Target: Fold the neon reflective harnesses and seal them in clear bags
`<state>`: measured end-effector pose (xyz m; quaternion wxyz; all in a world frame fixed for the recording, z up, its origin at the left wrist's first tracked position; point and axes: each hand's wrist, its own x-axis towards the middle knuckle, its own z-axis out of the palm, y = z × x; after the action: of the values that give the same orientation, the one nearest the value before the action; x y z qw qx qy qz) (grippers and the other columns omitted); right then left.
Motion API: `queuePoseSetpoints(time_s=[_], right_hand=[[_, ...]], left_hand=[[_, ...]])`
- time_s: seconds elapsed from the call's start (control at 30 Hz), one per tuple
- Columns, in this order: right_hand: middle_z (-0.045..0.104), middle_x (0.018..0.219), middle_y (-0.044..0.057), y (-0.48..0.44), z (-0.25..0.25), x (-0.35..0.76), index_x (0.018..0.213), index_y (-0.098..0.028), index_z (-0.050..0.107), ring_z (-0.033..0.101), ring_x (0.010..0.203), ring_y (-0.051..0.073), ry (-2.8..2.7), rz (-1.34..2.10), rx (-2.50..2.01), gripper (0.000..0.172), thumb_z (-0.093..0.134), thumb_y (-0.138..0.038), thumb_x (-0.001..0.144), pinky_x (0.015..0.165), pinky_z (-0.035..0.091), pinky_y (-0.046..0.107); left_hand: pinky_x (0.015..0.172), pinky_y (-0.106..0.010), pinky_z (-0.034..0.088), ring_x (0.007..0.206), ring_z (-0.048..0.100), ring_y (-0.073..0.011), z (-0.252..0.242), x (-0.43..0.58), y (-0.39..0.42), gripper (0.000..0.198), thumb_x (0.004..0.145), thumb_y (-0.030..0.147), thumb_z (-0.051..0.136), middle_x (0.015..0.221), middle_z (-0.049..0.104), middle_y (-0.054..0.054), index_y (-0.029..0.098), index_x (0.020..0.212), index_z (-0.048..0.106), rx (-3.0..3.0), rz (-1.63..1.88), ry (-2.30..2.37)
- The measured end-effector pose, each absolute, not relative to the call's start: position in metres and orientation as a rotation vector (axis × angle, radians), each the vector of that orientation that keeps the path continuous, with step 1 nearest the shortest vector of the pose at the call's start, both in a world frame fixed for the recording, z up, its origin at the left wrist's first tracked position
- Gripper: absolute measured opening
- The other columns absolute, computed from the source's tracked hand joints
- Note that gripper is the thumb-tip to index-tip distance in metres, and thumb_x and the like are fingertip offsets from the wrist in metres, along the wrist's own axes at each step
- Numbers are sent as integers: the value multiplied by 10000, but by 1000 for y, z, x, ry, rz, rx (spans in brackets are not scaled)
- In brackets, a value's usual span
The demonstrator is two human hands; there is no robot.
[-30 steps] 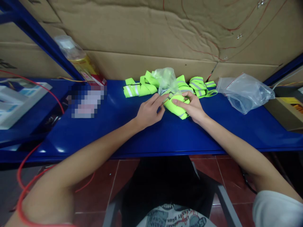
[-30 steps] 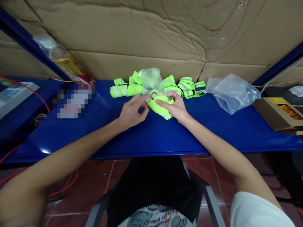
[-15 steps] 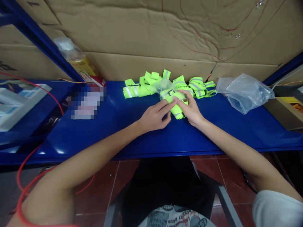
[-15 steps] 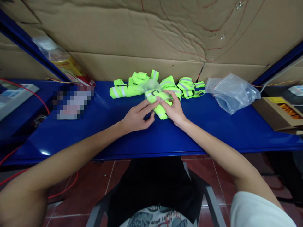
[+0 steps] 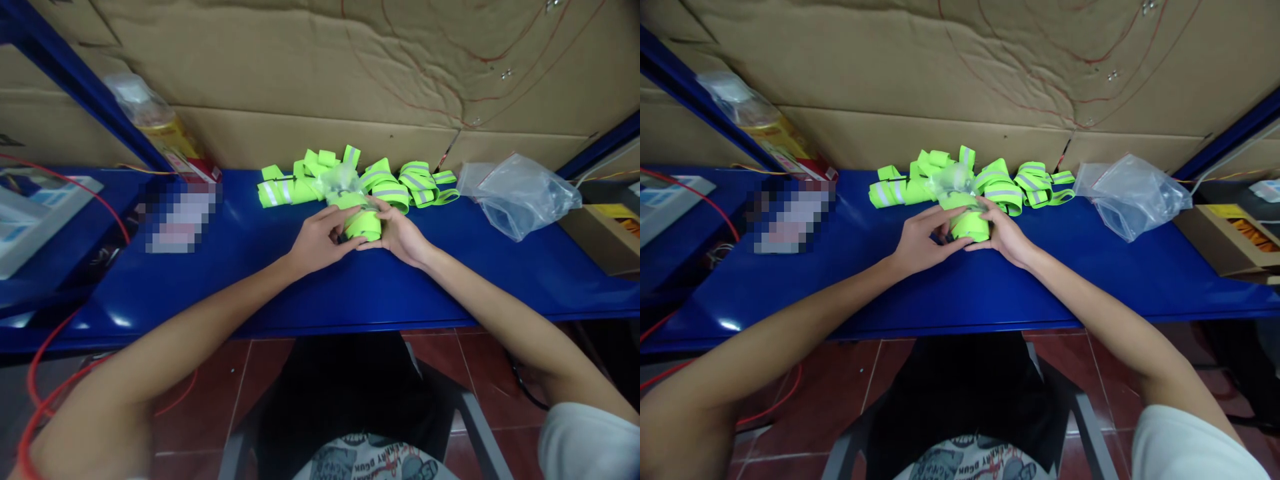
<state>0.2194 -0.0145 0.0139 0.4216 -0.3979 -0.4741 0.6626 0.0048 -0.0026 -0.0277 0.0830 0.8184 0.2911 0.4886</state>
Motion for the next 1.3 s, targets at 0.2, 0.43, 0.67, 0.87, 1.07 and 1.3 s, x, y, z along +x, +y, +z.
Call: queuePoseSetpoints(time_s=[0.2,0.43,0.67,0.87,1.07,1.3], right_hand=[[726,1276,56,-14,7,222,1408,-307,630,745,1023,254,-1241,1546,-1024,677,867,-486,800,815,735,491],[763,1085,52,-16,0,218,1370,-264,657,757,929,242,-1279,1325,-1157,727,885,-577,755,741,730,427],[770,1110,72,-16,12,218,1435,-240,659,796,894,235,-1230,1485,-1095,683,826,-521,835,653,708,367],[775,1115,66,-13,13,224,1454,-260,695,792,963,230,-1267,1512,-1051,607,779,-390,867,654,694,329],[793,1019,34,-11,4,224,1458,-271,712,778,927,201,-1294,1463,-1003,701,908,-451,809,763,711,340],[824,1059,49,-9,5,225,1453,-246,712,801,904,197,-1332,1399,-997,738,919,-537,808,724,698,300]], left_hand=[[586,-232,518,661,536,-119,-23,1,0,555,950,459,812,798,600,15,225,1440,696,2394,1433,806],[631,-244,540,621,530,-93,-19,3,-7,551,959,560,784,899,640,-6,266,1420,718,2519,1380,852],[597,-232,503,607,495,-89,-19,3,-1,358,1025,424,741,814,572,16,270,1346,772,2441,1583,779],[615,-239,491,623,500,-98,-13,3,-2,257,1060,363,695,756,535,18,259,1262,815,2414,1627,771],[571,-224,493,565,485,-56,-18,-4,3,384,965,456,812,905,593,6,259,1291,762,2528,1591,768],[537,-223,493,568,531,-29,-17,-9,1,351,984,416,754,1303,617,-96,274,1303,723,2751,1480,1068]])
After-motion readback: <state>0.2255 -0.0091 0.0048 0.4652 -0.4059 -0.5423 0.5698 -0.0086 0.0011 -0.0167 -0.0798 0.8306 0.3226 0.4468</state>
